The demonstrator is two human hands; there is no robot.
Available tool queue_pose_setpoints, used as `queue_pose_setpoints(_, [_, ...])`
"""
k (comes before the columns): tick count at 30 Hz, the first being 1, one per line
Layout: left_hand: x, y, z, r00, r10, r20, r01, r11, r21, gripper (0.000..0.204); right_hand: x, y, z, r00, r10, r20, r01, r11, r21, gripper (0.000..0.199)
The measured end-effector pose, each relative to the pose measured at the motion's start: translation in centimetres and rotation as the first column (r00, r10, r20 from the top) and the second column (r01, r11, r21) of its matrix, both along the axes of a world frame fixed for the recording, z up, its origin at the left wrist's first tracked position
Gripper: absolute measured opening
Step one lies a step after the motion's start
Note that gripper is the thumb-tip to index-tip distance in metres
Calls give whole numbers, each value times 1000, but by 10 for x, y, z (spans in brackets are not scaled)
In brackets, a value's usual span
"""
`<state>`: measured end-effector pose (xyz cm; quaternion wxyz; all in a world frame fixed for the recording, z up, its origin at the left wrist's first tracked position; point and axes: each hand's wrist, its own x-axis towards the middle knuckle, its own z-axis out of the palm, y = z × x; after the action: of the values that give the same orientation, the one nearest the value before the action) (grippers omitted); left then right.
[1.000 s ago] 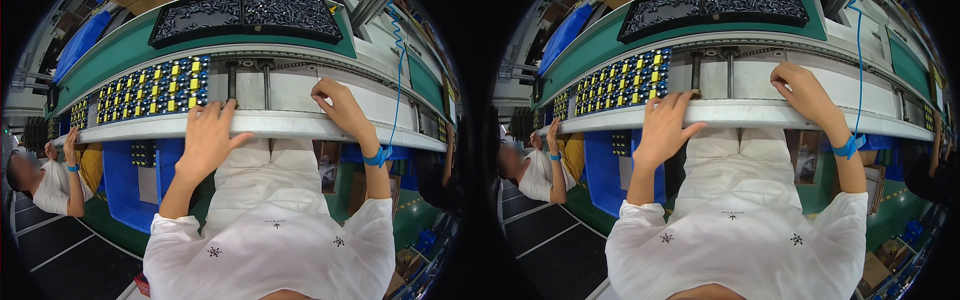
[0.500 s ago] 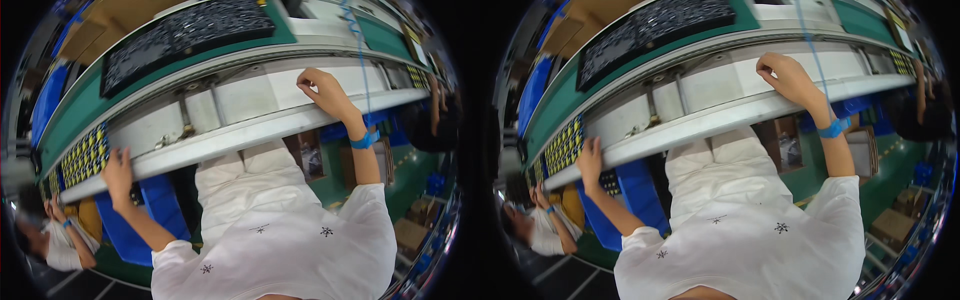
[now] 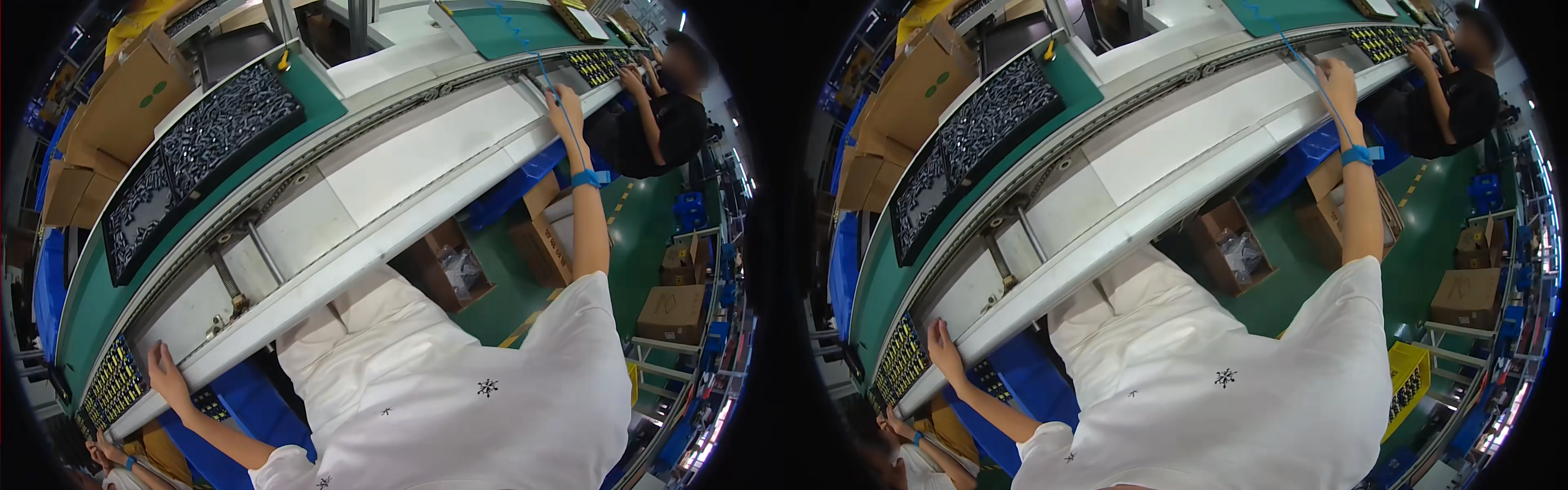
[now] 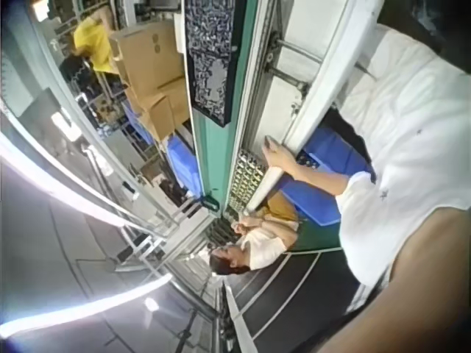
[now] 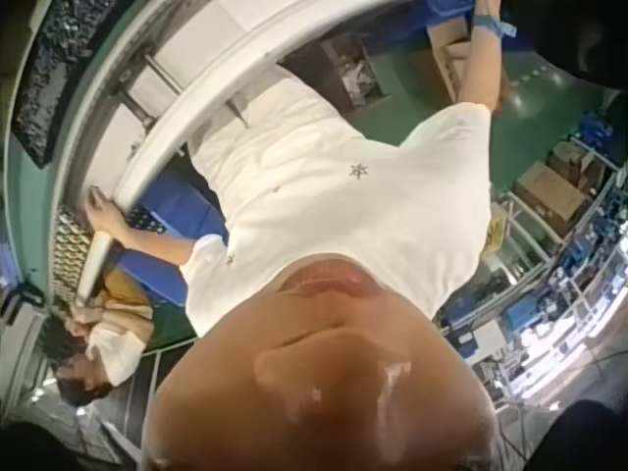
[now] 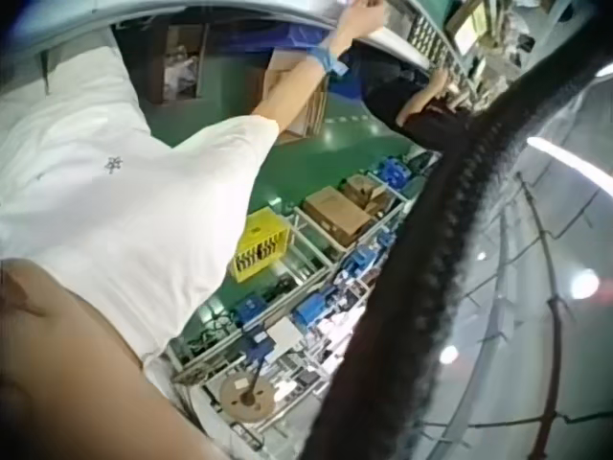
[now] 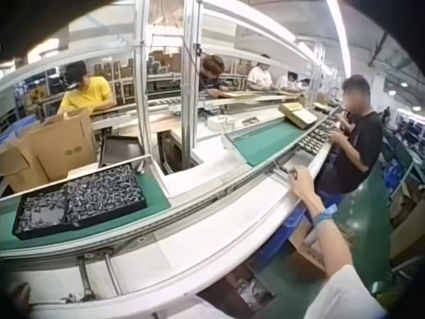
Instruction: Assembling and inspecting electronic components on an LED panel array.
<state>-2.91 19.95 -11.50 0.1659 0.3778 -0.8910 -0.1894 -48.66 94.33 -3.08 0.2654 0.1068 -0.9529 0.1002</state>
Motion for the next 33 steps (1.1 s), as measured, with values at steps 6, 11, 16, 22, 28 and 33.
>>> queue_pose_setpoints(6, [-46,79,15,968,-162,-193,172,984,37,29,-66,90,-26,920,-305,-245,340,933,114,40])
queue_pose_setpoints(11, [-39,68,1,975,-67,-213,58,997,-49,28,-114,107,-53,841,-537,-67,542,835,99,57])
queue_pose_setpoints(16, [-41,55,-5,974,26,-225,-34,999,-28,26,-167,182,-95,827,-557,-73,559,802,211,69])
queue_pose_setpoints(22, [-46,60,21,980,121,-155,-132,989,-61,21,-222,289,-193,779,-623,67,540,722,433,90])
queue_pose_setpoints(28, [-53,66,-3,987,83,-134,-102,984,-144,16,-248,359,-153,879,-468,-91,464,793,395,69])
queue_pose_setpoints(33, [-46,66,6,996,22,-82,-40,973,-227,14,-224,273,-141,819,-568,81,532,805,263,76])
